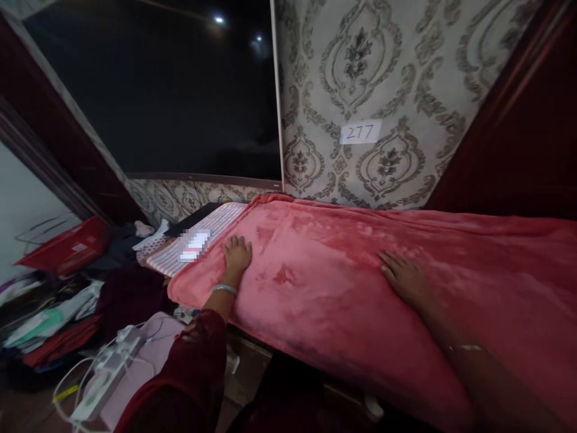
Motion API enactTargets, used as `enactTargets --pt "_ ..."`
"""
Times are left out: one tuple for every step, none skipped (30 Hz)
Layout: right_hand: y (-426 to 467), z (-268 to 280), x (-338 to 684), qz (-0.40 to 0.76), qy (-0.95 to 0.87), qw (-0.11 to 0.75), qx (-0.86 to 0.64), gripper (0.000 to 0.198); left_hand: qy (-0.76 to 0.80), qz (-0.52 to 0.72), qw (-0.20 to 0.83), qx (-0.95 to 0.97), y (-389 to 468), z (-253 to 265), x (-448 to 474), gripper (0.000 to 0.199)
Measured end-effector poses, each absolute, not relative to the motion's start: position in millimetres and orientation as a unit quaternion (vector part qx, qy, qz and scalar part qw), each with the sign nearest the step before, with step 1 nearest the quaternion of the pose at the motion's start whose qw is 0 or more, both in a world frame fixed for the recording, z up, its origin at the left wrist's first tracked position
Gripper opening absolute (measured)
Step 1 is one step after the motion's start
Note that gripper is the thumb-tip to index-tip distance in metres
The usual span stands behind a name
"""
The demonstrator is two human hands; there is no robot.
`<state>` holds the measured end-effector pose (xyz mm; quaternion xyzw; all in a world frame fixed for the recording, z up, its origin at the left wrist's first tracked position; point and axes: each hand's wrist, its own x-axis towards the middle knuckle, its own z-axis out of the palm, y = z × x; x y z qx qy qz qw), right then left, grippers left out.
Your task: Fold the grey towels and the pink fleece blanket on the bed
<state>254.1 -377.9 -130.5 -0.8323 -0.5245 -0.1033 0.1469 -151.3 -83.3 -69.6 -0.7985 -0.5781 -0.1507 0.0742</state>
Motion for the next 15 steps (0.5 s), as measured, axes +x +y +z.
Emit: enactTargets --pt "-378 -128 252 -0.104 -0.523 0.146 -0.833 0.057 -0.577 -0.154 0.075 -0.798 -84 -68 -152 0.052" --pt "-379 -126 250 -0.105 -0.521 0.144 -0.835 0.056 -0.577 -0.157 0.076 -0.798 -84 -67 -152 0.051" --pt "-379 -124 248 -0.105 -0.518 0.143 -0.837 0.055 -0.576 -0.159 0.077 -0.798 -84 -67 -152 0.050" --pt "-379 -123 247 -0.106 -0.517 0.141 -0.838 0.055 -0.575 -0.160 0.077 -0.798 -84 -66 -152 0.050" --pt "-379 -122 247 -0.106 -0.515 0.140 -0.839 0.055 -0.575 -0.160 0.078 -0.799 -83 -66 -152 0.050" --pt "-379 -122 246 -0.104 -0.514 0.139 -0.840 0.055 -0.575 -0.159 0.078 -0.798 -83 -66 -151 0.050" --pt "-379 -121 246 -0.101 -0.513 0.137 -0.841 0.055 -0.576 -0.158 0.077 -0.798 -82 -66 -151 0.051" --pt "-378 -120 247 -0.095 -0.512 0.133 -0.844 0.055 -0.578 -0.156 0.077 -0.797 -82 -67 -151 0.051" --pt "-377 -118 246 -0.085 -0.508 0.127 -0.847 0.055 -0.580 -0.154 0.077 -0.796 -81 -67 -151 0.052" --pt "-376 -116 246 -0.071 -0.502 0.120 -0.854 0.055 -0.582 -0.151 0.076 -0.795 -81 -68 -150 0.054" --pt "-374 -113 244 -0.055 -0.491 0.111 -0.862 0.055 -0.584 -0.148 0.074 -0.794 -80 -68 -150 0.055" --pt "-371 -110 241 -0.037 -0.477 0.103 -0.872 0.055 -0.587 -0.144 0.072 -0.794 -80 -67 -150 0.055" --pt "-368 -106 236 -0.021 -0.461 0.097 -0.882 0.056 -0.589 -0.140 0.068 -0.793 -79 -66 -150 0.055" --pt "-364 -102 231 -0.009 -0.448 0.093 -0.889 0.056 -0.591 -0.135 0.063 -0.792 -79 -64 -150 0.055" --pt "-359 -98 224 -0.002 -0.443 0.092 -0.892 0.056 -0.594 -0.131 0.058 -0.792 -79 -62 -148 0.055"
